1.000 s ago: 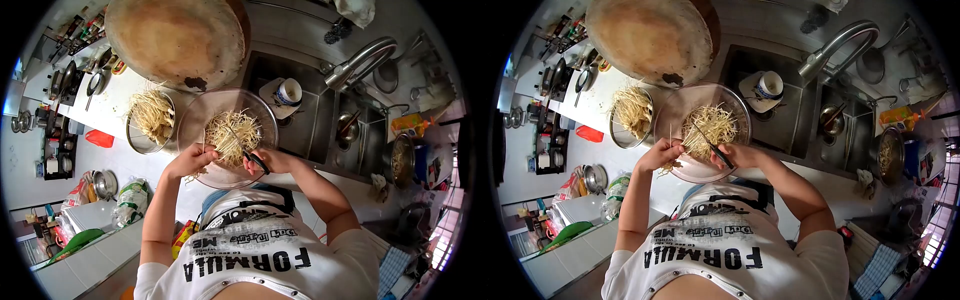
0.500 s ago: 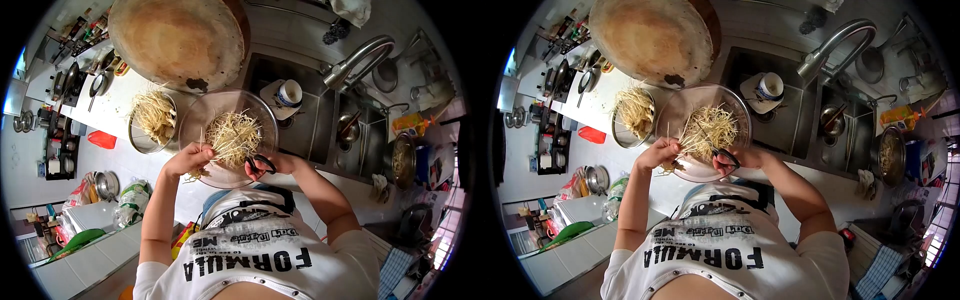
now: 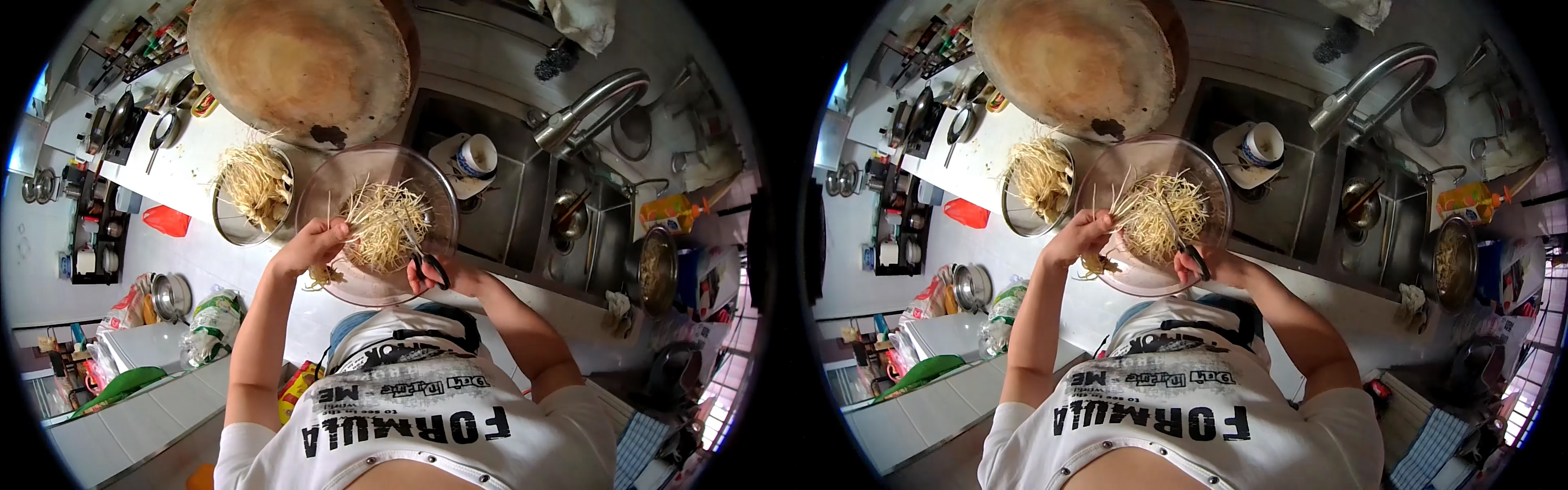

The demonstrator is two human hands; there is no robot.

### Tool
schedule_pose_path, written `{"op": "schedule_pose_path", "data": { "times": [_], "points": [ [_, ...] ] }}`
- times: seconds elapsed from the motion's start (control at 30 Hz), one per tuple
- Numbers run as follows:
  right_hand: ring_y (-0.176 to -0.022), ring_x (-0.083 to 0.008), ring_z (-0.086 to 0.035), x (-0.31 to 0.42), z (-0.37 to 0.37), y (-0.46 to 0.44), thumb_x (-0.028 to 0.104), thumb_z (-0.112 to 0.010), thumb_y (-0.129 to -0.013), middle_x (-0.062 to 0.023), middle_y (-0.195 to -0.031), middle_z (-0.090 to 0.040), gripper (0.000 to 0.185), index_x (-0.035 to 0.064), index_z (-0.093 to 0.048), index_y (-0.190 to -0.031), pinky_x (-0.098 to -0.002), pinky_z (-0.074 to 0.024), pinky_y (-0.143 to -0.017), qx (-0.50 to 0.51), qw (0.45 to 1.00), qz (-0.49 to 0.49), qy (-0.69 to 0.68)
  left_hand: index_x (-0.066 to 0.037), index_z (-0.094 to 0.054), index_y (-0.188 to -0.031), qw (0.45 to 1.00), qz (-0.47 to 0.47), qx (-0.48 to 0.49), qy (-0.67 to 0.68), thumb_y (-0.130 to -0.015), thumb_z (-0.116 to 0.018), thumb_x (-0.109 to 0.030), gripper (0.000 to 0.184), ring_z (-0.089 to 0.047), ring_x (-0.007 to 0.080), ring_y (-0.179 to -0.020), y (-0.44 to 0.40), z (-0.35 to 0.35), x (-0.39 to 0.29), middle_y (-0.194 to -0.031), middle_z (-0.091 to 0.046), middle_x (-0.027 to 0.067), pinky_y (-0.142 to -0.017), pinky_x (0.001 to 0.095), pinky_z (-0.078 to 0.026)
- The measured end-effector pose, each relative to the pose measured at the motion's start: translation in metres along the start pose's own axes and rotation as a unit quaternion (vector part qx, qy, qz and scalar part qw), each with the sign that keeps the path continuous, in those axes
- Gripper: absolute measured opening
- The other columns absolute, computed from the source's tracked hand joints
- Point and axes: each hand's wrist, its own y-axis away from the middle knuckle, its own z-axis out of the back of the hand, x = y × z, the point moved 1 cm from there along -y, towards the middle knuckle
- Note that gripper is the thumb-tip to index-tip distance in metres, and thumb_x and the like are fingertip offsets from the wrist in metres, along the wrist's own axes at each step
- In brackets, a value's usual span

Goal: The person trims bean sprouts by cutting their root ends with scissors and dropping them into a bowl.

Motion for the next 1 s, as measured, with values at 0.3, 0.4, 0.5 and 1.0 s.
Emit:
{"op": "schedule_pose_path", "data": {
  "times": [0.3, 0.4, 0.5, 1.0],
  "points": [
    [-0.079, -0.0143, -0.052, 0.001, -0.005, -0.009, 0.031, -0.035, -0.093, -0.0057, -0.085, -0.056, 0.033, 0.0022, -0.05, -0.091, -0.0279, -0.0411, -0.075, 0.073, 0.986, -0.008, 0.147, -0.008, -0.046, -0.084, 0.999, 0.039, 0.017, 0.003, -0.089, -0.049, -0.033, 0.026, -0.029, 0.004, -0.053, -0.013, -0.002, -0.008, -0.064, -0.035, -0.0054, -0.046, 0.0193, -0.025],
    [-0.075, -0.0138, -0.053, 0.002, -0.001, -0.02, 0.031, -0.032, -0.093, -0.0043, -0.079, -0.056, 0.035, 0.002, -0.051, -0.091, -0.0275, -0.0422, -0.071, 0.035, 0.987, 0.012, 0.155, -0.004, -0.053, -0.09, 0.995, 0.033, 0.054, -0.074, -0.091, -0.046, -0.032, 0.03, -0.031, 0.0048, -0.053, -0.011, -0.011, -0.013, -0.061, -0.034, -0.0047, -0.046, 0.0201, -0.028],
    [-0.073, -0.0134, -0.052, 0.008, 0.006, -0.025, 0.032, -0.033, -0.093, -0.0025, -0.076, -0.056, 0.036, 0.0014, -0.052, -0.092, -0.0273, -0.0423, -0.068, 0.048, 0.961, 0.07, 0.264, -0.004, -0.057, -0.088, 0.987, 0.032, 0.084, -0.13, -0.091, -0.044, -0.036, 0.035, -0.032, 0.0052, -0.052, -0.012, -0.009, -0.015, -0.058, -0.035, -0.0048, -0.046, 0.0209, -0.028],
    [-0.055, -0.0076, -0.046, 0.027, -0.008, -0.026, 0.015, -0.051, -0.086, 0.0009, -0.065, -0.048, 0.015, 0.0033, -0.05, -0.077, -0.0206, -0.0347, -0.049, -0.053, 0.998, 0.003, 0.045, -0.006, -0.048, -0.076, 0.986, 0.02, 0.103, -0.126, -0.092, -0.042, -0.036, 0.034, -0.03, 0.0033, -0.046, -0.025, 0.008, -0.011, -0.056, -0.036, -0.0064, -0.041, 0.0211, -0.024]
  ]
}}
